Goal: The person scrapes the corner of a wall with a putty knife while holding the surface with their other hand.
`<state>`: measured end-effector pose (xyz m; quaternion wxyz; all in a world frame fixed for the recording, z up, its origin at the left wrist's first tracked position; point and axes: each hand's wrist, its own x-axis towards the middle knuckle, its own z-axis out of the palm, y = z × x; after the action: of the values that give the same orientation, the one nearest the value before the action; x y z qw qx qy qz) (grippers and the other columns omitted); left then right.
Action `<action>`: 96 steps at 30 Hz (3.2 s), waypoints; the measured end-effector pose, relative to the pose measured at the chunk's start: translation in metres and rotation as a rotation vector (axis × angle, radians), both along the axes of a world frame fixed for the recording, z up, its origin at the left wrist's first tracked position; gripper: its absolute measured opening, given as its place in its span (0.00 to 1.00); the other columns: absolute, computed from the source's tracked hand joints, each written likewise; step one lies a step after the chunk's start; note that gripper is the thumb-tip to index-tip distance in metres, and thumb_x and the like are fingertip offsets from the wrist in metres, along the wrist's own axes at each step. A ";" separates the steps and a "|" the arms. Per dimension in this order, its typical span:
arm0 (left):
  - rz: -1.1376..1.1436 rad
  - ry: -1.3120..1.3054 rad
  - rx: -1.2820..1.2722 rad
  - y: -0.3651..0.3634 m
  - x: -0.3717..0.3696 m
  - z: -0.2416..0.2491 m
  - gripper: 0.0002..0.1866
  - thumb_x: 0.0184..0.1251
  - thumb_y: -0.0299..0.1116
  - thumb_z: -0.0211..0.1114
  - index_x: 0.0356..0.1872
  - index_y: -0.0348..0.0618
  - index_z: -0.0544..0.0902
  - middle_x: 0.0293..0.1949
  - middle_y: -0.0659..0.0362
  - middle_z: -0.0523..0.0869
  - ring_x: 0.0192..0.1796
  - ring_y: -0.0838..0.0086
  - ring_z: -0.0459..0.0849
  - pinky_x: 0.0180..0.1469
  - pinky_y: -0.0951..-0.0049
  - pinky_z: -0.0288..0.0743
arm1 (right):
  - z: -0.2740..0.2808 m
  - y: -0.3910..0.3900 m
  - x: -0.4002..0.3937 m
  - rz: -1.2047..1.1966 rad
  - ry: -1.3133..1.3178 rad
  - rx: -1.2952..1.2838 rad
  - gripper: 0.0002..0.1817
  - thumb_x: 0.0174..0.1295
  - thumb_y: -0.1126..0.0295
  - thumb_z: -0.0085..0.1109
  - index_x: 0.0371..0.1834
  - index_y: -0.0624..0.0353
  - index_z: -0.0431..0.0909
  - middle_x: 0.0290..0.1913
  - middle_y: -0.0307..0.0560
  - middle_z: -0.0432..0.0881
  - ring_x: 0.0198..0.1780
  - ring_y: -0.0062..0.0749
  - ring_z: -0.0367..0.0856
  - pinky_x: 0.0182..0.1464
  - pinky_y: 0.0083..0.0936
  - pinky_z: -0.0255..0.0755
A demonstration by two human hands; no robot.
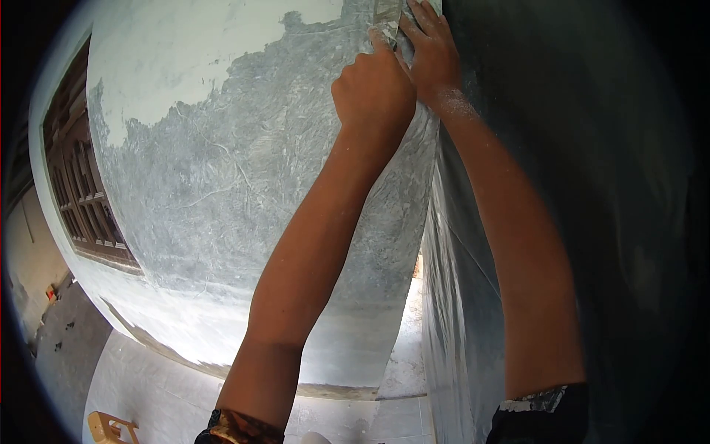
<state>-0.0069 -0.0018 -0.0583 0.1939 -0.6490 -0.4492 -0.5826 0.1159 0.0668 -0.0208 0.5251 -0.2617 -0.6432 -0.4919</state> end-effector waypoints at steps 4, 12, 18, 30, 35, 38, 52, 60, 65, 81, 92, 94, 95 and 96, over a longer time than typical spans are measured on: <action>0.036 -0.008 0.079 0.009 0.002 0.011 0.28 0.75 0.45 0.55 0.69 0.38 0.74 0.39 0.37 0.89 0.45 0.41 0.89 0.50 0.44 0.82 | 0.005 0.011 0.000 0.008 0.030 0.042 0.29 0.67 0.59 0.61 0.67 0.66 0.77 0.79 0.61 0.62 0.82 0.55 0.54 0.81 0.46 0.49; 0.017 -0.019 0.043 0.003 -0.003 0.008 0.28 0.74 0.45 0.55 0.68 0.37 0.75 0.40 0.37 0.89 0.46 0.41 0.89 0.52 0.44 0.81 | 0.000 0.003 0.000 0.048 0.025 0.013 0.28 0.68 0.61 0.58 0.69 0.65 0.75 0.79 0.60 0.62 0.82 0.55 0.54 0.81 0.46 0.49; 0.024 -0.017 0.096 0.003 -0.004 0.011 0.27 0.75 0.46 0.55 0.68 0.39 0.75 0.40 0.36 0.89 0.46 0.41 0.89 0.51 0.44 0.81 | 0.001 0.004 0.000 0.026 0.022 -0.014 0.30 0.66 0.64 0.58 0.71 0.65 0.73 0.80 0.60 0.61 0.82 0.55 0.54 0.81 0.47 0.48; 0.027 -0.035 0.116 0.011 -0.006 0.009 0.28 0.75 0.45 0.55 0.69 0.39 0.74 0.37 0.37 0.89 0.43 0.40 0.89 0.48 0.43 0.82 | 0.001 0.004 0.001 -0.035 0.005 0.007 0.33 0.63 0.63 0.61 0.72 0.66 0.72 0.79 0.61 0.62 0.82 0.56 0.54 0.81 0.47 0.49; 0.051 -0.027 0.064 0.008 -0.013 0.003 0.28 0.74 0.44 0.55 0.70 0.39 0.74 0.38 0.38 0.89 0.44 0.40 0.89 0.48 0.44 0.82 | 0.000 0.002 0.001 -0.004 0.004 0.011 0.34 0.62 0.63 0.60 0.71 0.67 0.72 0.79 0.61 0.63 0.82 0.55 0.55 0.81 0.47 0.50; 0.071 -0.004 0.126 0.012 -0.013 0.019 0.28 0.75 0.43 0.55 0.71 0.40 0.73 0.37 0.38 0.89 0.43 0.41 0.90 0.47 0.44 0.82 | 0.001 0.005 0.000 0.007 0.018 0.015 0.33 0.61 0.63 0.61 0.71 0.67 0.73 0.79 0.60 0.63 0.81 0.55 0.55 0.80 0.47 0.50; 0.087 -0.032 0.130 0.018 -0.021 0.012 0.28 0.75 0.43 0.55 0.72 0.41 0.73 0.36 0.37 0.89 0.41 0.40 0.90 0.45 0.44 0.82 | -0.001 -0.004 0.000 0.004 0.014 -0.003 0.33 0.59 0.67 0.64 0.70 0.67 0.73 0.79 0.58 0.63 0.81 0.54 0.56 0.80 0.46 0.51; 0.075 -0.041 0.144 0.024 -0.028 0.007 0.28 0.75 0.42 0.55 0.72 0.41 0.72 0.35 0.38 0.88 0.41 0.41 0.90 0.44 0.44 0.82 | 0.000 -0.003 -0.001 -0.020 0.016 -0.014 0.34 0.60 0.67 0.63 0.71 0.67 0.72 0.79 0.59 0.63 0.81 0.54 0.55 0.80 0.45 0.51; 0.101 -0.048 0.135 0.018 -0.025 0.002 0.28 0.75 0.42 0.54 0.72 0.42 0.72 0.34 0.38 0.89 0.40 0.41 0.90 0.43 0.45 0.82 | 0.000 -0.001 0.000 -0.024 0.015 -0.015 0.33 0.60 0.67 0.62 0.71 0.67 0.72 0.80 0.58 0.61 0.81 0.54 0.55 0.81 0.45 0.51; 0.040 -0.039 -0.036 0.018 -0.029 -0.005 0.28 0.76 0.42 0.54 0.72 0.41 0.71 0.35 0.38 0.89 0.39 0.42 0.90 0.42 0.44 0.82 | 0.002 0.012 0.002 -0.001 0.002 0.118 0.30 0.62 0.65 0.62 0.71 0.50 0.76 0.78 0.48 0.67 0.81 0.47 0.59 0.82 0.48 0.50; 0.016 0.005 0.000 0.019 -0.032 0.002 0.31 0.75 0.40 0.55 0.75 0.37 0.67 0.34 0.41 0.89 0.39 0.44 0.90 0.43 0.46 0.83 | 0.000 0.007 0.000 -0.043 0.000 0.106 0.30 0.63 0.67 0.61 0.72 0.48 0.75 0.79 0.46 0.66 0.81 0.46 0.58 0.82 0.47 0.50; 0.000 0.001 0.025 0.022 -0.032 0.005 0.31 0.76 0.40 0.55 0.75 0.37 0.67 0.34 0.41 0.89 0.39 0.44 0.90 0.43 0.46 0.83 | 0.001 0.006 -0.001 -0.050 0.003 0.108 0.30 0.63 0.67 0.61 0.72 0.48 0.75 0.79 0.46 0.66 0.81 0.45 0.58 0.82 0.46 0.50; -0.014 -0.003 0.049 0.024 -0.031 0.009 0.30 0.76 0.40 0.55 0.75 0.37 0.67 0.33 0.41 0.89 0.38 0.45 0.90 0.42 0.46 0.83 | 0.000 0.007 0.000 -0.053 0.004 0.102 0.30 0.64 0.67 0.61 0.72 0.48 0.74 0.79 0.46 0.66 0.81 0.45 0.58 0.82 0.46 0.50; -0.019 -0.007 0.051 0.028 -0.030 0.018 0.30 0.76 0.40 0.55 0.75 0.37 0.67 0.33 0.41 0.89 0.38 0.45 0.90 0.42 0.46 0.83 | 0.001 0.008 0.000 -0.056 0.005 0.096 0.30 0.64 0.67 0.61 0.73 0.47 0.74 0.79 0.46 0.66 0.81 0.45 0.58 0.82 0.46 0.49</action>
<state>-0.0370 0.0265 -0.0407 0.2033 -0.6460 -0.4285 -0.5982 0.1161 0.0745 -0.0201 0.5247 -0.2555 -0.6099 -0.5361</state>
